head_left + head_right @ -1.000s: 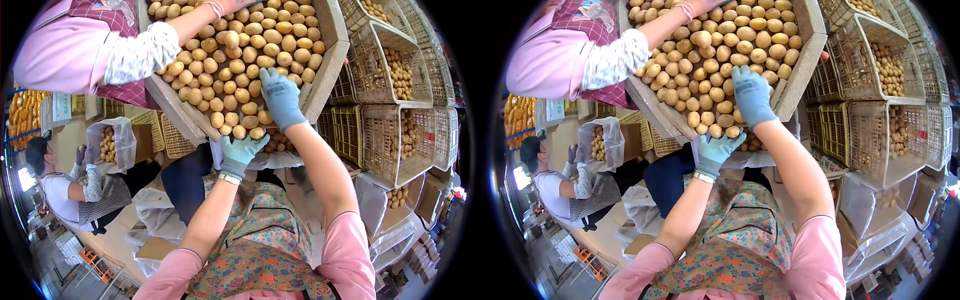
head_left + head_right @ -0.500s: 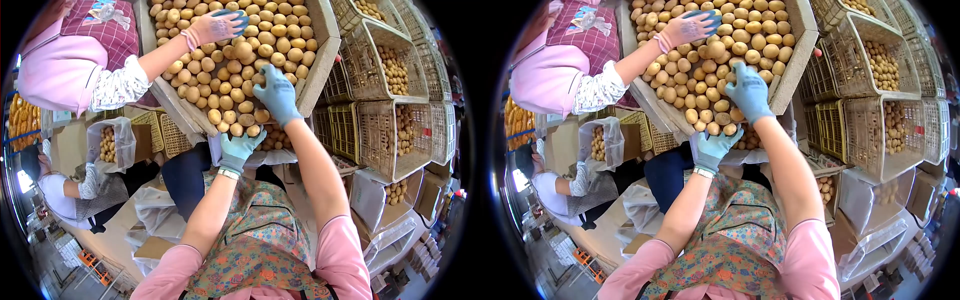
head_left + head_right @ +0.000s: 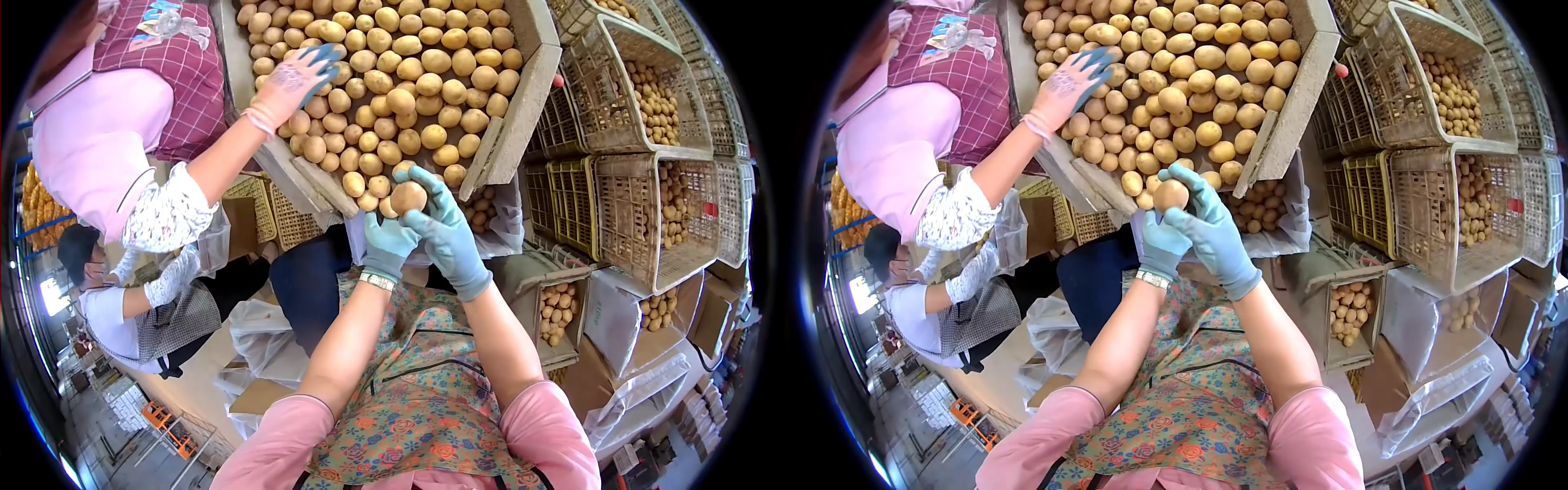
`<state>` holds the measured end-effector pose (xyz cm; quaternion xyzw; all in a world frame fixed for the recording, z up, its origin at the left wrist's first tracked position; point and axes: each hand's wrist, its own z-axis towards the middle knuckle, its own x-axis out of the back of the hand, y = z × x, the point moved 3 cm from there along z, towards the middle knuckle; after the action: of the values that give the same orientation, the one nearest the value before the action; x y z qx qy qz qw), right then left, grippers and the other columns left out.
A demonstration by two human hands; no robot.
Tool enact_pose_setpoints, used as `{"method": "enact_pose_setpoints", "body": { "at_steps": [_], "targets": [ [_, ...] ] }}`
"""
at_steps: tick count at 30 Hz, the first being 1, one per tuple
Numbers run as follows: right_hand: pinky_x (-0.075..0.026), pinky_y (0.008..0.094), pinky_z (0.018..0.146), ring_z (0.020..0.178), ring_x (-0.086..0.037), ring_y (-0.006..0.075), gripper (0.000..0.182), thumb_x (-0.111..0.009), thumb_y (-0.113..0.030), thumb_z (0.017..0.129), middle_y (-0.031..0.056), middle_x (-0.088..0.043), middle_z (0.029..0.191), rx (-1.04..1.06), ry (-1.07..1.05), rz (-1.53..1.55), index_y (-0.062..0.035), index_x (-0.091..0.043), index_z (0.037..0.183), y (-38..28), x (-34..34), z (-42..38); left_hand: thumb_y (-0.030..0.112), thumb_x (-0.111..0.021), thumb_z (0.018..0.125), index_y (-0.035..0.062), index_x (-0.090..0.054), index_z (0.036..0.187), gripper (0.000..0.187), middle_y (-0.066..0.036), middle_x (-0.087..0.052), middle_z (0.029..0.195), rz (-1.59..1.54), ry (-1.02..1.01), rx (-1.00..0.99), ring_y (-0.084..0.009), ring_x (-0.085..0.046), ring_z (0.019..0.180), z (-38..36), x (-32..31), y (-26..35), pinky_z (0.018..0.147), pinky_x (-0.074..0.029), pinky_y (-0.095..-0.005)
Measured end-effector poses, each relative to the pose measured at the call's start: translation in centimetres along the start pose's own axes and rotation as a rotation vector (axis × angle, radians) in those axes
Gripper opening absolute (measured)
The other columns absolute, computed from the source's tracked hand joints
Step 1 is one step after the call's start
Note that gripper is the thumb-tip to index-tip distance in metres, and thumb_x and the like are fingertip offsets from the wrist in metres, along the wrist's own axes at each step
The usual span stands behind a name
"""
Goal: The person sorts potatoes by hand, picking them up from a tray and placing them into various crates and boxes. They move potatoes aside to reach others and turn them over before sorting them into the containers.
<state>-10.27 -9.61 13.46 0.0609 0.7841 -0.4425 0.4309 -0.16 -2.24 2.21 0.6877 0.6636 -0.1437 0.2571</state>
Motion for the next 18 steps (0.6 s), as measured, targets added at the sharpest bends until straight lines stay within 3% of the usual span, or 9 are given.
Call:
{"method": "enact_pose_setpoints", "body": {
  "at_steps": [2, 7, 9, 11, 12, 14, 16, 17, 18],
  "targets": [
    [-0.047, 0.036, 0.115, 0.14, -0.052, 0.0191, 0.073, -0.071, -0.003, 0.097, 0.0109, -0.053, 0.152, 0.025, -0.002, -0.008, -0.0043, -0.037, 0.161, -0.7, -0.6, -0.5, 0.065, -0.037, 0.1, 0.0088, -0.042, 0.157, 0.08, -0.014, -0.049, 0.158, -0.246, -0.234, 0.095, -0.0359, -0.048, 0.144, 0.4, 0.2, 0.1, 0.116, -0.044, -0.0536],
    [-0.054, 0.0293, 0.1, 0.122, -0.064, 0.0176, 0.076, -0.075, -0.01, 0.095, 0.0112, -0.056, 0.146, -0.091, 0.017, 0.118, -0.0051, -0.036, 0.161, -1.5, -0.7, -1.3, 0.064, -0.037, 0.1, 0.0107, -0.039, 0.16, 0.08, -0.014, -0.045, 0.161, -0.154, -0.098, 0.019, -0.0378, -0.047, 0.146, 1.3, 1.5, 0.1, 0.115, -0.044, -0.0558],
    [-0.056, 0.0295, 0.099, 0.117, -0.067, 0.0175, 0.07, -0.075, -0.012, 0.096, 0.012, -0.059, 0.142, -0.151, 0.035, 0.189, -0.0045, -0.04, 0.156, -1.8, -0.1, -1.9, 0.066, -0.037, 0.1, 0.0107, -0.036, 0.161, 0.083, -0.016, -0.041, 0.164, -0.456, -0.622, 0.358, -0.0414, -0.045, 0.146, 2.3, 2.6, 0.3, 0.116, -0.042, -0.0602],
    [-0.059, 0.028, 0.087, 0.101, -0.071, 0.0158, 0.056, -0.075, -0.019, 0.098, 0.0114, -0.067, 0.126, -0.226, 0.105, 0.226, -0.0035, -0.048, 0.145, -1.5, 1.7, -2.6, 0.067, -0.037, 0.1, 0.0105, -0.036, 0.161, 0.084, -0.017, -0.039, 0.165, -0.328, -0.402, 0.312, -0.0438, -0.044, 0.146, 1.2, 1.6, 0.2, 0.116, -0.04, -0.0628],
    [-0.058, 0.0255, 0.082, 0.096, -0.071, 0.0139, 0.055, -0.074, -0.019, 0.099, 0.0097, -0.068, 0.121, -0.274, 0.13, 0.161, -0.0036, -0.048, 0.145, -2.6, 2.1, -3.0, 0.069, -0.037, 0.1, 0.0104, -0.035, 0.162, 0.085, -0.017, -0.038, 0.165, -0.201, -0.184, 0.265, -0.0462, -0.042, 0.147, 0.7, 1.2, 0.1, 0.117, -0.038, -0.0654],
    [-0.058, 0.0265, 0.08, 0.085, -0.069, 0.0132, 0.05, -0.076, -0.016, 0.093, 0.0086, -0.068, 0.114, -0.284, 0.238, -0.423, -0.0025, -0.056, 0.136, -7.9, 2.2, -3.7, 0.068, -0.035, 0.102, 0.0131, -0.036, 0.162, 0.081, -0.018, -0.034, 0.167, -0.429, -0.266, 0.291, -0.0492, -0.038, 0.149, 0.2, 0.2, 0.0, 0.118, -0.033, -0.0705],
    [-0.057, 0.0284, 0.085, 0.099, -0.065, 0.0146, 0.047, -0.076, -0.019, 0.094, 0.0049, -0.066, 0.113, 0.058, 0.454, -0.709, -0.0025, -0.059, 0.135, -12.6, 7.0, -4.2, 0.054, -0.04, 0.108, 0.0089, -0.029, 0.164, 0.073, -0.021, -0.03, 0.169, -0.261, -0.4, 0.176, -0.0489, -0.032, 0.152, -0.6, -1.0, 0.2, 0.124, -0.028, -0.068],
    [-0.057, 0.0317, 0.086, 0.105, -0.063, 0.0174, 0.05, -0.073, -0.022, 0.098, 0.0052, -0.065, 0.116, 0.251, 0.332, 0.27, -0.0039, -0.057, 0.142, -12.6, 16.0, -5.9, 0.056, -0.041, 0.108, 0.0118, -0.028, 0.165, 0.074, -0.02, -0.028, 0.171, -0.283, -0.405, 0.191, -0.0489, -0.03, 0.153, -0.5, -0.9, 0.4, 0.124, -0.026, -0.071],
    [-0.057, 0.0343, 0.088, 0.102, -0.062, 0.0194, 0.055, -0.068, -0.027, 0.103, 0.0077, -0.065, 0.121, 0.33, -0.155, 0.713, -0.0028, -0.052, 0.149, -15.3, 17.9, -5.9, 0.056, -0.041, 0.108, 0.0118, -0.028, 0.165, 0.074, -0.02, -0.028, 0.171, -0.299, -0.401, 0.187, -0.0489, -0.03, 0.153, -0.4, -0.4, 0.4, 0.124, -0.026, -0.071]
  ]
}}
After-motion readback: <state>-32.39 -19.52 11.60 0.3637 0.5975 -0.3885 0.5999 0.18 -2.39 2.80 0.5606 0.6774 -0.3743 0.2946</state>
